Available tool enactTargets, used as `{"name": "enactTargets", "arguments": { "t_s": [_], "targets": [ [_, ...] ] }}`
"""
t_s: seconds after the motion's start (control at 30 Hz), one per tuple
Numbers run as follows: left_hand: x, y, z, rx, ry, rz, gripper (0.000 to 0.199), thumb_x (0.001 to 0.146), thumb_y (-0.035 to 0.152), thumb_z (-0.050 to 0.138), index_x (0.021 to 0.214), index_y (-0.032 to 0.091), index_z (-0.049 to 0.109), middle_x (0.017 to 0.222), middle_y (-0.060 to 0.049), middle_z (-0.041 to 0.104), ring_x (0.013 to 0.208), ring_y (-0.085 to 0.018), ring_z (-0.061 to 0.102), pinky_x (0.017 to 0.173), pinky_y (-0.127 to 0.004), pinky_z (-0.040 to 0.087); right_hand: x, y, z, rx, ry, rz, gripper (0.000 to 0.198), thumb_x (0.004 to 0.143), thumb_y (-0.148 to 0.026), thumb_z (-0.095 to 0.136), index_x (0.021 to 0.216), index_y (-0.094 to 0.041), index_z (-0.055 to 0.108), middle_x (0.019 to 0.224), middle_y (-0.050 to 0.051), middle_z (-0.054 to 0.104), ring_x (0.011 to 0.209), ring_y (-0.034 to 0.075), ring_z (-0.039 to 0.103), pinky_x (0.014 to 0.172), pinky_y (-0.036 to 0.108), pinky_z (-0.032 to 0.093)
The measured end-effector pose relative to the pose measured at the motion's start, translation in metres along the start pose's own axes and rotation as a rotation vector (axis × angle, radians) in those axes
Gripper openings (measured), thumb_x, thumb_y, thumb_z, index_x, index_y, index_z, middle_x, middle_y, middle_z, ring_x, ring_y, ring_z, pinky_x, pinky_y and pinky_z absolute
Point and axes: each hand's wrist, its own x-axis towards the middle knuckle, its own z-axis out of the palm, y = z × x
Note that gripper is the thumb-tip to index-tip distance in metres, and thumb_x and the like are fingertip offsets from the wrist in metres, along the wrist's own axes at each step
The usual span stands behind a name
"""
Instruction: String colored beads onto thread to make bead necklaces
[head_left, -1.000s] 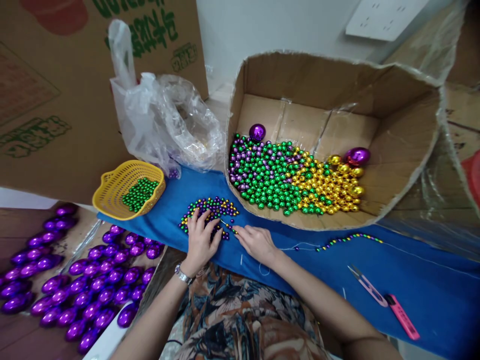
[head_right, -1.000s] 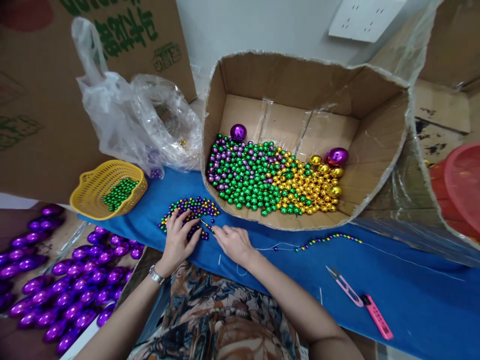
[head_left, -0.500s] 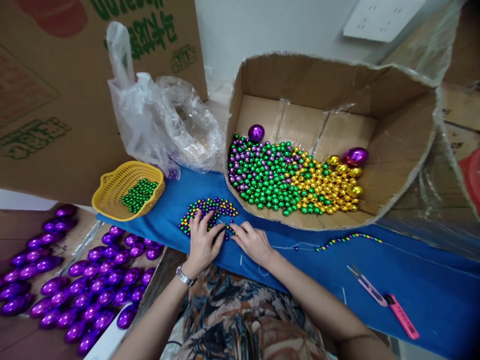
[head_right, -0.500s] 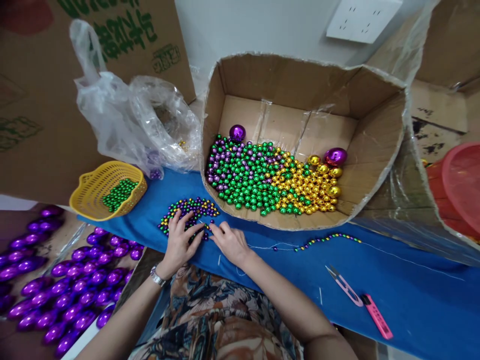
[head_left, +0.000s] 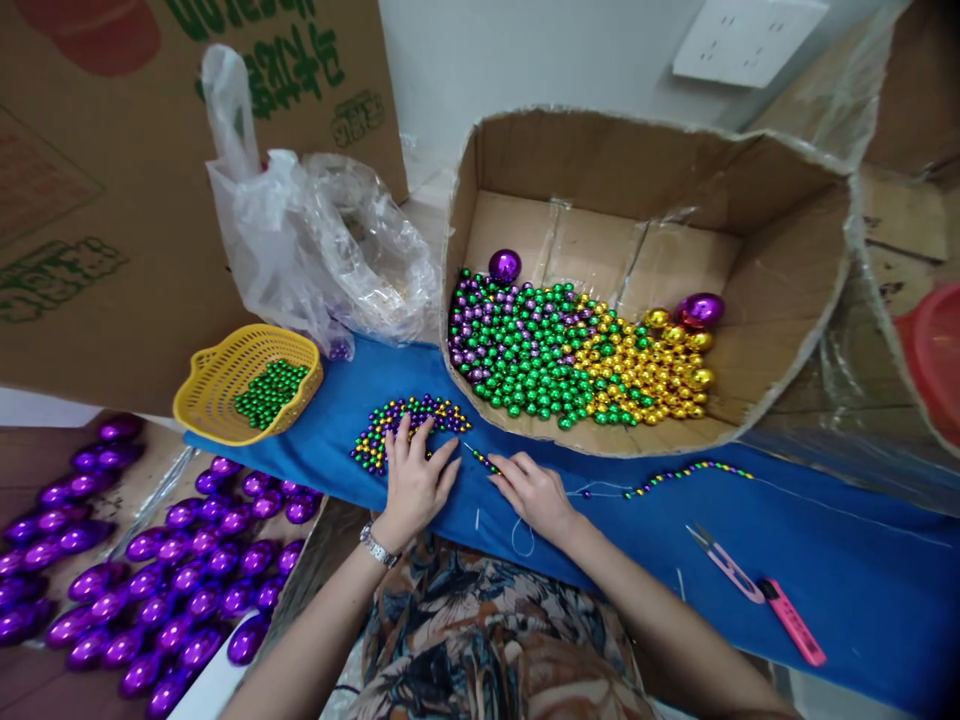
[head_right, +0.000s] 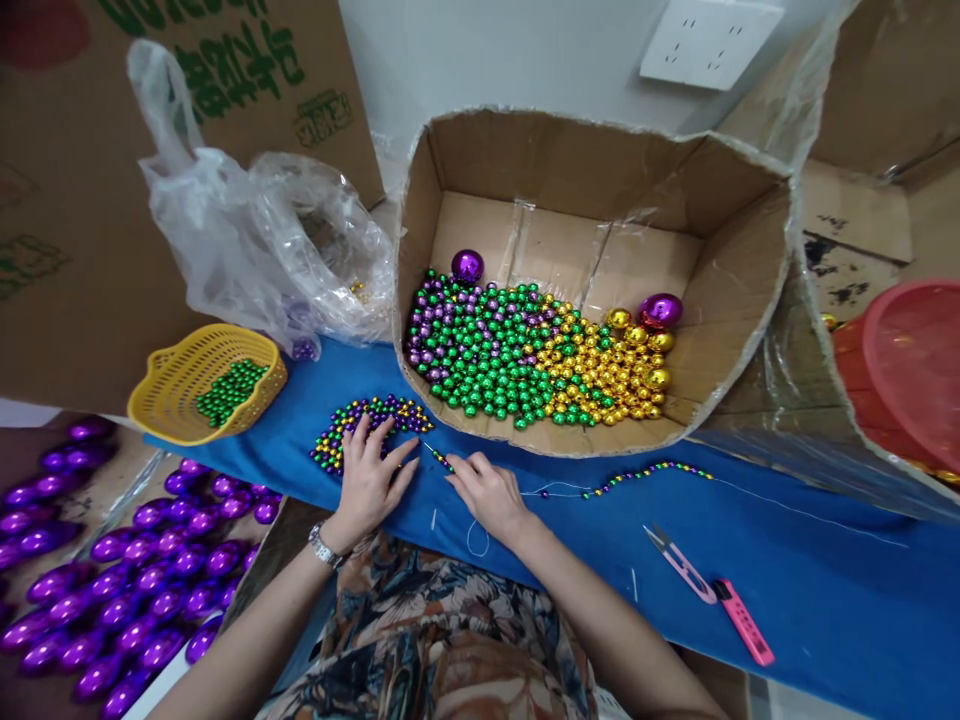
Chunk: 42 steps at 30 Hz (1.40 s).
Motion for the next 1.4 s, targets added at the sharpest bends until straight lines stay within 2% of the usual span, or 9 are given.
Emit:
{"name": "enactTargets", "arguments": {
  "t_s": [0.37, 0.9, 1.07, 1.4],
  "targets": [
    [-0.003, -0.003, -0.002, -0.005, -0.013, -0.009, 0.029, 0.088, 0.032, 0.057, 0.115, 0.028, 0.067, 0.138, -0.012, 0.047, 0.140, -0.040, 0.022, 0.108, -0.065, 0.022, 0.008, -0.003, 0.001, 0.013, 0.030, -0.042, 0.034, 0.100, -0.037, 0.041, 0.120, -0.022, 0.064, 0.085, 0.005, 0.067, 0.073, 0.012, 0.066, 0.063, 0.020, 0.045],
    [-0.002, -0.002, -0.001, -0.021, -0.020, 0.005, 0.026, 0.088, 0.032, 0.057, 0.112, 0.029, 0.068, 0.138, -0.011, 0.047, 0.140, -0.039, 0.022, 0.107, -0.064, 0.024, 0.013, -0.005, -0.002, -0.063, -0.047, -0.066, 0.033, 0.099, -0.039, 0.042, 0.119, -0.024, 0.064, 0.084, 0.003, 0.065, 0.066, 0.011, 0.064, 0.058, 0.020, 0.042],
    [-0.002, 0.000, -0.003, -0.048, -0.026, 0.022, 0.026, 0.087, 0.031, 0.057, 0.111, 0.029, 0.068, 0.140, -0.011, 0.046, 0.140, -0.039, 0.022, 0.107, -0.064, 0.024, 0.020, -0.010, 0.008, -0.080, -0.022, -0.046, 0.036, 0.098, -0.042, 0.044, 0.124, -0.023, 0.062, 0.098, 0.007, 0.063, 0.066, 0.011, 0.063, 0.058, 0.020, 0.044],
    [-0.005, -0.008, -0.010, -0.068, 0.026, -0.022, 0.029, 0.088, 0.031, 0.058, 0.114, 0.023, 0.064, 0.135, -0.012, 0.051, 0.140, -0.036, 0.025, 0.110, -0.060, 0.024, 0.012, -0.003, 0.003, 0.039, 0.102, -0.027, 0.035, 0.099, -0.039, 0.042, 0.118, -0.020, 0.065, 0.093, 0.006, 0.065, 0.072, 0.011, 0.065, 0.063, 0.019, 0.048]
  ]
}}
